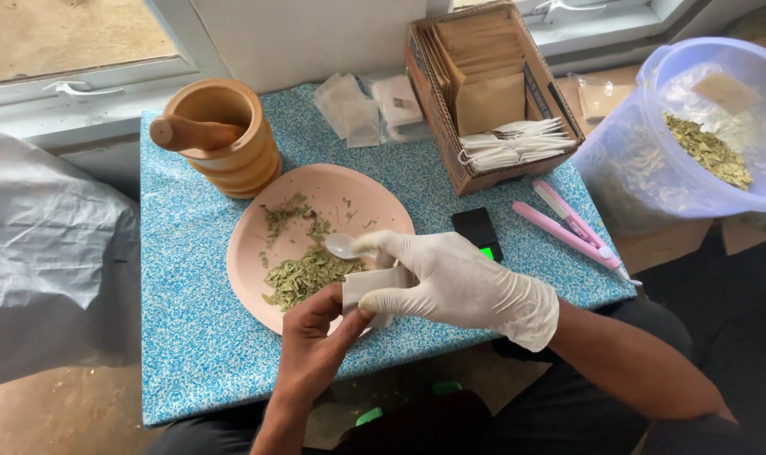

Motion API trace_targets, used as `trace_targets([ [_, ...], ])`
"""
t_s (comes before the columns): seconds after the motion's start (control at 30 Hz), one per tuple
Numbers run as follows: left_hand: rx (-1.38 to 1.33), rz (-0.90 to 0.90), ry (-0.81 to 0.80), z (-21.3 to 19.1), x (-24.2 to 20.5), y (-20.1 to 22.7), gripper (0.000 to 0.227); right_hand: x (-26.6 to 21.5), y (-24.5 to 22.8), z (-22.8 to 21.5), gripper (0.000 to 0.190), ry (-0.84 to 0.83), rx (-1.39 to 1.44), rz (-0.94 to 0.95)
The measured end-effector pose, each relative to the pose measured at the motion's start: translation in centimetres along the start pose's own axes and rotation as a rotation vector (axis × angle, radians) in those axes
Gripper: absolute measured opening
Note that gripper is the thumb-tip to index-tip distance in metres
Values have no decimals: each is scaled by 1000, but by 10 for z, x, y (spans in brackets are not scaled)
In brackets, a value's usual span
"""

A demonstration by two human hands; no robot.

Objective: Filling small tea bags with loose tea leaves, weighing them on a digital scale, and sealing them with a heat sealer.

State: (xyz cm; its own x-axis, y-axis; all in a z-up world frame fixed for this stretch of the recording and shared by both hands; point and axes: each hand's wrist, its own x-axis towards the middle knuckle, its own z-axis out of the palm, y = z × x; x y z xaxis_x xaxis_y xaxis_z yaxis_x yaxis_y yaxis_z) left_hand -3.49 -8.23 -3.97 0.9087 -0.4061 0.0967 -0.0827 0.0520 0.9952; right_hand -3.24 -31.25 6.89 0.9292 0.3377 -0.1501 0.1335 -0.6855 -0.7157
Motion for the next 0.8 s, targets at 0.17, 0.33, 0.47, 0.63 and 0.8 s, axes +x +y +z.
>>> trace_targets([
  [0.17,2,16,38,4,5,11,12,4,8,9,20,100,135,-25],
  [0.33,32,13,47,-1,8,7,12,3,2,5,18,220,237,-145],
  [0.47,-55,-48,153,-13,10,-2,18,-7,18,-12,24,336,115,-230],
  [0.63,-250,-90,379,-44,11,-9,45,-57,94,-59,39,502,-359,-48],
  [0.8,-349,-61,525,-56,13,-25,28,-113,199,-75,75,303,-681,699],
])
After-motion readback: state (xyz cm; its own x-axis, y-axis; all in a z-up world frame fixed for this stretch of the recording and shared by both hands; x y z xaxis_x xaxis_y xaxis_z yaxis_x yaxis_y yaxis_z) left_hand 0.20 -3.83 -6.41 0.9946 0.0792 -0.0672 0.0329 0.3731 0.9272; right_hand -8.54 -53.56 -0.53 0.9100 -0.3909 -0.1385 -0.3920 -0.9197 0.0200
